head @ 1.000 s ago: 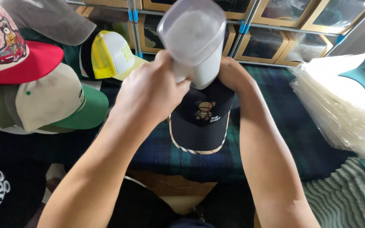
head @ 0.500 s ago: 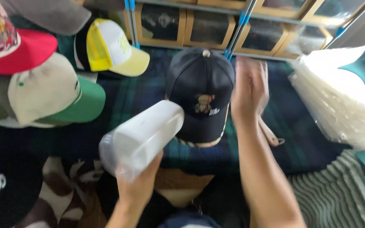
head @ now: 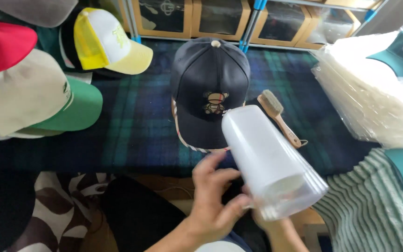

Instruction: Brushing and steaming a baseball cap to clean and reshape it.

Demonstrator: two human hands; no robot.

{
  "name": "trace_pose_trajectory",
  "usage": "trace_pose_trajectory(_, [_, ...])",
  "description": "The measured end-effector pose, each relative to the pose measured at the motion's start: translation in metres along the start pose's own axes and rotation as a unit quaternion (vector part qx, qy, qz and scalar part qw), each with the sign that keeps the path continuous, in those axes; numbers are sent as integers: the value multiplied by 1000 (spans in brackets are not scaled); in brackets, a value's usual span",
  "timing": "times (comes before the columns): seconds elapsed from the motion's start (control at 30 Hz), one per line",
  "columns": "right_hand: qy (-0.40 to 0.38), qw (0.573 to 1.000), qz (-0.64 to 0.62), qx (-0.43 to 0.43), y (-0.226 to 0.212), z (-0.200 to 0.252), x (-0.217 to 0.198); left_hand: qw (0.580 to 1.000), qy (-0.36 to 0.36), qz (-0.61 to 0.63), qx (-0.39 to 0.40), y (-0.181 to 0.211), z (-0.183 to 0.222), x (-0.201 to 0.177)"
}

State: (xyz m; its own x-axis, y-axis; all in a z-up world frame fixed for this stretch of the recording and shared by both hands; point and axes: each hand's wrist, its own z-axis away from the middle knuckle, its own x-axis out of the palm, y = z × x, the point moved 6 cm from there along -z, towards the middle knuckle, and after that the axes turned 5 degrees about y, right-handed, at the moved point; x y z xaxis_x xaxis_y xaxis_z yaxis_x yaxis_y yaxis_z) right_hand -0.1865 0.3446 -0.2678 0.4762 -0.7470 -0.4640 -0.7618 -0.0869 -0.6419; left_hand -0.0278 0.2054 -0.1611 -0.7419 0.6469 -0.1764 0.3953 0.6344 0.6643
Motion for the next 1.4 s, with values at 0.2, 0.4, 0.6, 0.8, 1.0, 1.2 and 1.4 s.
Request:
trace_pose_trajectory(0.2, [51, 995, 42, 76, -27, -57, -49, 890, 260, 170, -333, -94, 0, -35])
trace_pose_trajectory(0.4, [111, 978, 96, 148, -4, -67, -48, 723, 280, 485, -404, -140, -11, -12])
trace_pose_trajectory(0.6, [114, 988, 97, 43, -42, -64, -45, 719, 277, 519, -370, -146, -10, -15])
trace_pose_trajectory(0.8, [17, 961, 217, 170, -86, -86, -27, 719, 239, 536, -372, -142, -10, -16])
trace_pose_trajectory(1.0, [-149, 934, 323, 38, -182, -155, 32, 703, 303, 495, -411, -136, -6, -21])
trace_pose_trajectory(1.2, [-277, 882, 365, 113, -202, -183, 70, 693, 273, 552, -376, -145, 0, -15])
trace_pose_trajectory(1.4, [-226, 911, 346, -11, -197, -176, 47, 686, 280, 558, -372, -140, -8, -19])
